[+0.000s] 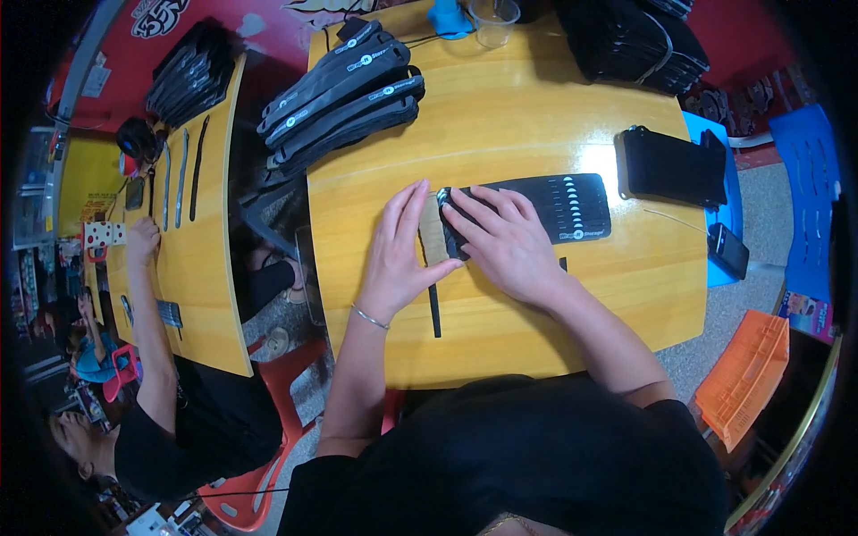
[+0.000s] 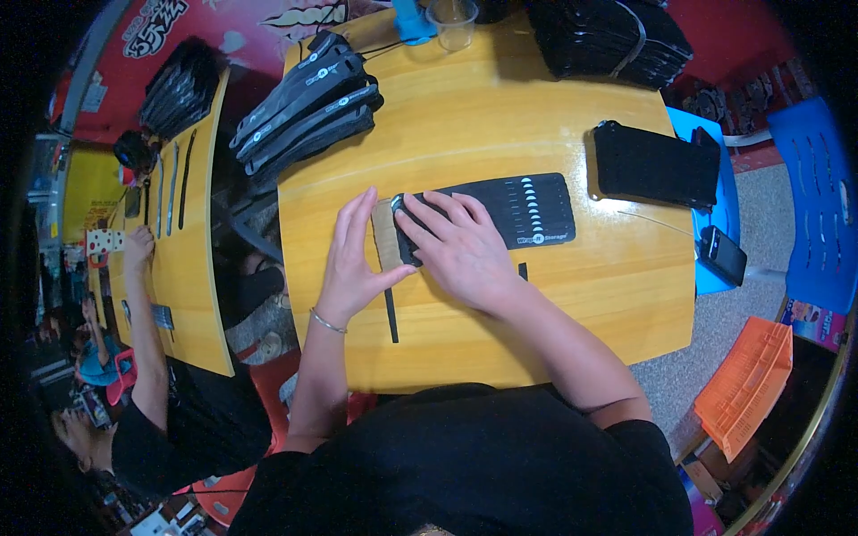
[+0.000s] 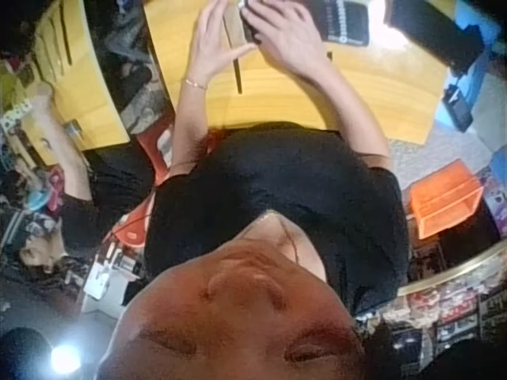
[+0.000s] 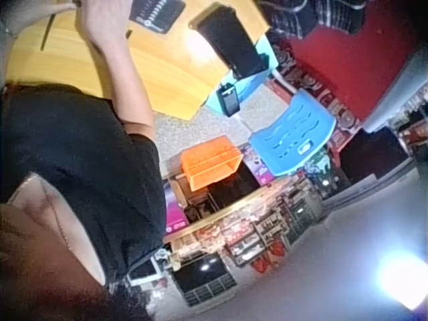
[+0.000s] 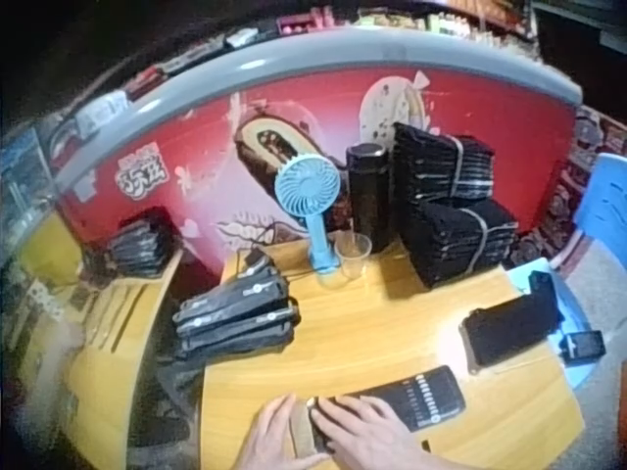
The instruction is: Inspecting, cleaning holes with a tool, and bundling black straps with rubber bands.
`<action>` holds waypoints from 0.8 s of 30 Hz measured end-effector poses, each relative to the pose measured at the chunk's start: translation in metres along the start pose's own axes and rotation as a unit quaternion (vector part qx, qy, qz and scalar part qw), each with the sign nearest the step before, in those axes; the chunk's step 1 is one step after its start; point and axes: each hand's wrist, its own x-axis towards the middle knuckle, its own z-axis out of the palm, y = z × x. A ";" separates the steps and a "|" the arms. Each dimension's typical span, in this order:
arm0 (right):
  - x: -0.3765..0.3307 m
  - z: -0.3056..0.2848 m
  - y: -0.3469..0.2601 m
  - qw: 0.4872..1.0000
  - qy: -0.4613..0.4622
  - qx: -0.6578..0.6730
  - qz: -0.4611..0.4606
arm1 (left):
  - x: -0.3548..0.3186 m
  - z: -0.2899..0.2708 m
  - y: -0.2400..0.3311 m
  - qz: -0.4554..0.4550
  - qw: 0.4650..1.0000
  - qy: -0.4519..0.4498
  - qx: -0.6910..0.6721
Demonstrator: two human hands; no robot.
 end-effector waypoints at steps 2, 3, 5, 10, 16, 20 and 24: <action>0.000 0.000 0.001 1.000 0.003 -0.007 -0.006 | 0.000 0.001 -0.001 0.002 1.000 0.000 0.003; 0.001 0.001 0.001 1.000 0.005 -0.013 -0.012 | -0.001 0.002 -0.002 0.003 1.000 0.006 0.003; 0.001 0.000 0.000 1.000 0.007 -0.015 -0.011 | -0.001 0.002 -0.002 0.006 1.000 0.013 0.003; 0.000 0.000 0.000 1.000 0.007 -0.020 -0.009 | 0.001 0.000 -0.001 0.009 1.000 0.012 -0.007; -0.001 0.000 -0.001 1.000 0.008 -0.024 -0.012 | 0.001 -0.003 -0.001 -0.005 1.000 -0.008 -0.004; -0.002 0.001 -0.001 1.000 0.008 -0.022 -0.013 | 0.002 -0.004 -0.002 0.008 1.000 -0.025 -0.017; -0.002 0.000 -0.002 1.000 0.011 -0.013 -0.013 | 0.004 -0.006 -0.001 0.017 0.999 -0.028 -0.022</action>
